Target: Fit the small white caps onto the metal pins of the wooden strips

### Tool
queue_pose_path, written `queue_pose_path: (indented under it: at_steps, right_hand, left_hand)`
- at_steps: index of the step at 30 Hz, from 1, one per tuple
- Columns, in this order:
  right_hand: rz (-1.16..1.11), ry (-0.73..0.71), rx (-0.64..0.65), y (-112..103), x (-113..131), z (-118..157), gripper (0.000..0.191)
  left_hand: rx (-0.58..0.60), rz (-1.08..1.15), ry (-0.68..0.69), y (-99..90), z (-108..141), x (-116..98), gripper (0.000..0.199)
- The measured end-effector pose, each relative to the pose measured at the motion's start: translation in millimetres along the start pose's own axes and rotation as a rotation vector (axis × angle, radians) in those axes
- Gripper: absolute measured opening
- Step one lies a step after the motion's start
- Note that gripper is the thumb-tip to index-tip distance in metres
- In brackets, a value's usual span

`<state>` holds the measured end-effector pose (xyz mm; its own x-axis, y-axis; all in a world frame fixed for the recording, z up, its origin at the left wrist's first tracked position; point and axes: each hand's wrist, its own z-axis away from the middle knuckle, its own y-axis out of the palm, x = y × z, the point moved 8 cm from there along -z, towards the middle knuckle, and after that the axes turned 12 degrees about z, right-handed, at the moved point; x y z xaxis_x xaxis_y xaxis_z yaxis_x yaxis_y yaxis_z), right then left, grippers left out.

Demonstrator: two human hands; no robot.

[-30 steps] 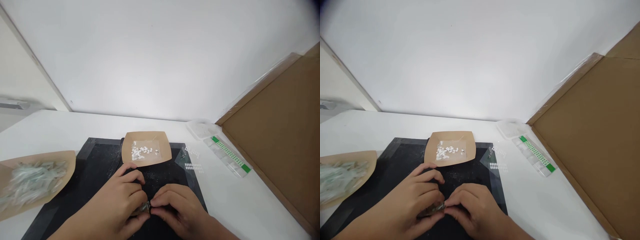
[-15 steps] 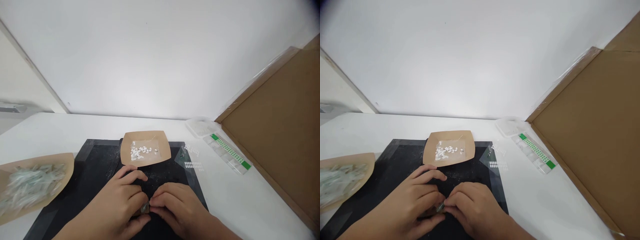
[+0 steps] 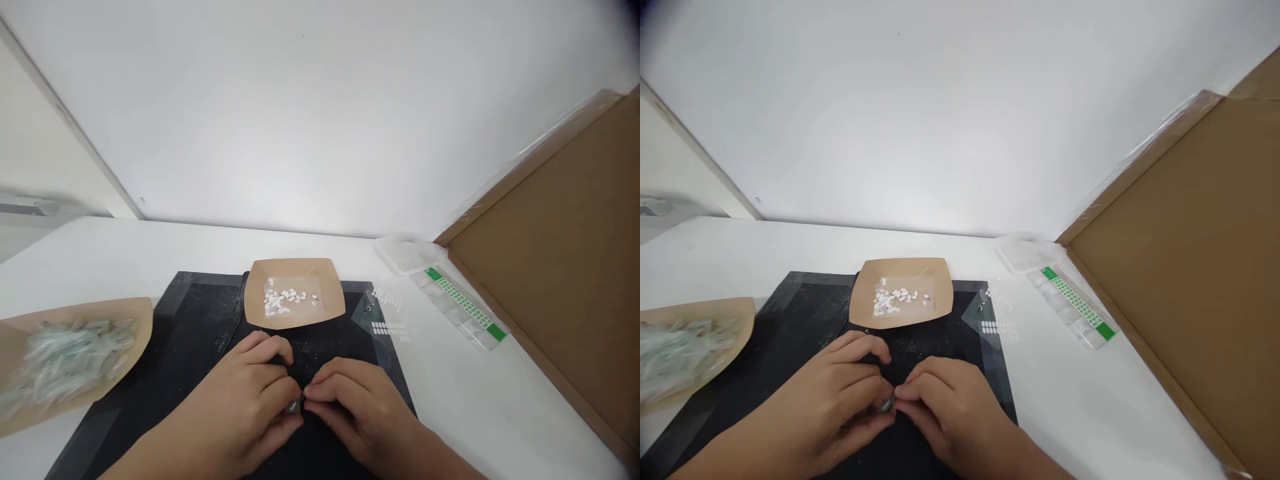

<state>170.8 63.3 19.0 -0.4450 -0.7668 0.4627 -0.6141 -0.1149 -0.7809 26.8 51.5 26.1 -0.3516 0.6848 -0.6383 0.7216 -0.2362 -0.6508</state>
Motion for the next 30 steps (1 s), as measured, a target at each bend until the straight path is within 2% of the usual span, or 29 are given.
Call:
queue_pose_path:
  at_steps: [9,14,19,23,27,30]
  right_hand:
    - [-0.16,0.101,0.034,7,-11,0,0.011]
    - [-0.147,0.26,0.07,13,-21,2,0.008]
    - [-0.107,0.339,0.084,15,-28,5,0.005]
    - [-0.145,0.374,0.112,18,-27,5,0.007]
    - [-0.189,0.437,0.113,21,-29,7,0.012]
    - [-0.191,0.431,0.107,21,-29,8,0.012]
  left_hand:
    - [0.013,0.014,-0.021,-0.3,0,4,0.014]
    - [0.036,-0.017,-0.017,1.9,0,4,0.016]
    - [0.071,-0.065,-0.023,2.9,1,8,0.026]
    - [0.052,-0.083,-0.031,-2.1,-2,8,0.031]
    - [0.052,-0.051,-0.058,-3.3,-4,7,0.042]
    - [0.059,-0.019,-0.072,-1.7,-4,7,0.048]
